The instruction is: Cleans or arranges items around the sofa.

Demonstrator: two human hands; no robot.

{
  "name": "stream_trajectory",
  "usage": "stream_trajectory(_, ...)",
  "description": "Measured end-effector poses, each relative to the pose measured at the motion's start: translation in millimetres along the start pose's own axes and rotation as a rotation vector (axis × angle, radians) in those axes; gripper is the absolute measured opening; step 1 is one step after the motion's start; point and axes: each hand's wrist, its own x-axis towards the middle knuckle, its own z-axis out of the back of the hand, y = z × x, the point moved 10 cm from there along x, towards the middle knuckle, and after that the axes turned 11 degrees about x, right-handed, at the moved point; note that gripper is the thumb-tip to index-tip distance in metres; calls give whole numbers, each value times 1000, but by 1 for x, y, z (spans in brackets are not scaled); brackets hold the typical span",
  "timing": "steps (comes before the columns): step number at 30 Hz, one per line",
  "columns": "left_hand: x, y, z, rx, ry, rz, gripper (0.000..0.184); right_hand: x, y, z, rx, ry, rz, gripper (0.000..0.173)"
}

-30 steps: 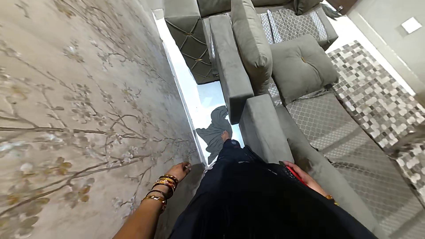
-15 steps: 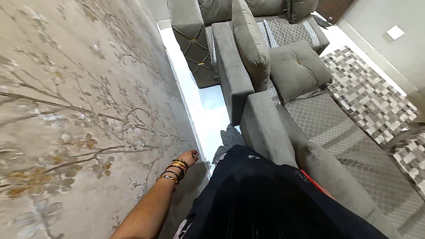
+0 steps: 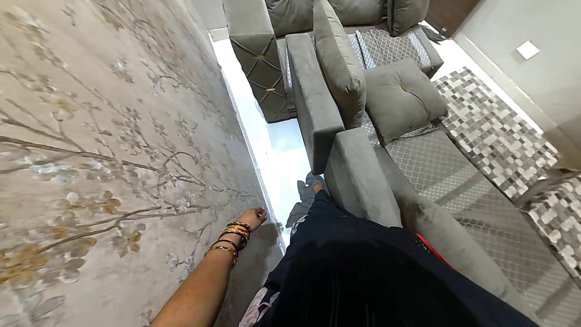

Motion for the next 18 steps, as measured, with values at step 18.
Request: stream_trajectory(18, 8, 7, 0, 63, -29, -11, 40, 5, 69, -32, -68, -44, -10, 23)
